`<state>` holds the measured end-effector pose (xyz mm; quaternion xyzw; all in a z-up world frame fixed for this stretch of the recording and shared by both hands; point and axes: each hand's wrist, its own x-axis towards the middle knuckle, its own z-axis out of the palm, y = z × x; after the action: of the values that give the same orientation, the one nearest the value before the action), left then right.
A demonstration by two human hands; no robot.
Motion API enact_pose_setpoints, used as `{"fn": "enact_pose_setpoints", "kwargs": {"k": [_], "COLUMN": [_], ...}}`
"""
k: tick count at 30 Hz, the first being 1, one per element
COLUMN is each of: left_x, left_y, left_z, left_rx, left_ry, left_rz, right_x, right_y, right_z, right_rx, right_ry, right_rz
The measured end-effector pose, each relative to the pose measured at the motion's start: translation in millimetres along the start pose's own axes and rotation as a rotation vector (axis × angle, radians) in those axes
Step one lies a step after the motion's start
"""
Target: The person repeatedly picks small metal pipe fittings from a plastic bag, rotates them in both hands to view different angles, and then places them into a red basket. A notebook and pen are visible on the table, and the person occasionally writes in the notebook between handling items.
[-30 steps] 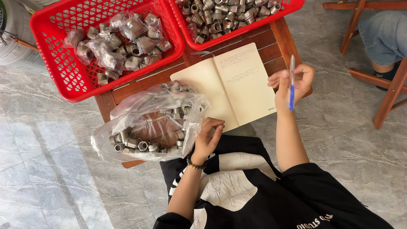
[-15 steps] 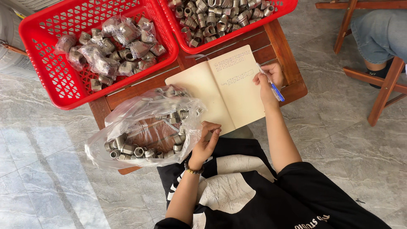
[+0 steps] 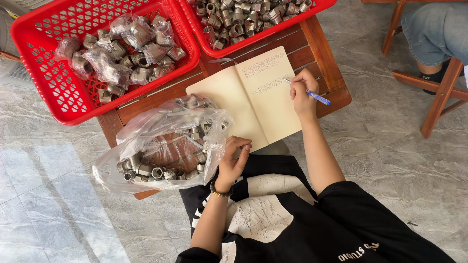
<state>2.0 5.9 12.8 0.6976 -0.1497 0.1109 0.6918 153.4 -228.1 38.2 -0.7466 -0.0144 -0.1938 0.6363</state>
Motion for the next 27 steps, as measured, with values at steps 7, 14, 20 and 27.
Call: {"fn": "enact_pose_setpoints", "kwargs": {"k": [7,14,20,27], "left_x": [3.3,-3.1,-11.1,-10.1], "left_y": [2.3,-7.8,-21.5,-18.0], "left_z": [4.2,2.2,7.9,8.9], "left_rx": [-0.016,-0.014,-0.024,-0.016], "left_ry": [-0.013,-0.033,0.007,0.068], "left_rz": [0.008,-0.004,0.01,-0.044], "right_x": [-1.3,-3.0,-12.4,-12.4], "right_y": [-5.2,10.5,9.1,-7.1], "right_z": [3.4,-3.0,-1.3,10.6], "right_rx": [-0.293,-0.254,-0.192,-0.517], "right_ry": [-0.003,0.185,0.099,-0.304], "right_rz": [-0.149,-0.156,-0.274,-0.584]}}
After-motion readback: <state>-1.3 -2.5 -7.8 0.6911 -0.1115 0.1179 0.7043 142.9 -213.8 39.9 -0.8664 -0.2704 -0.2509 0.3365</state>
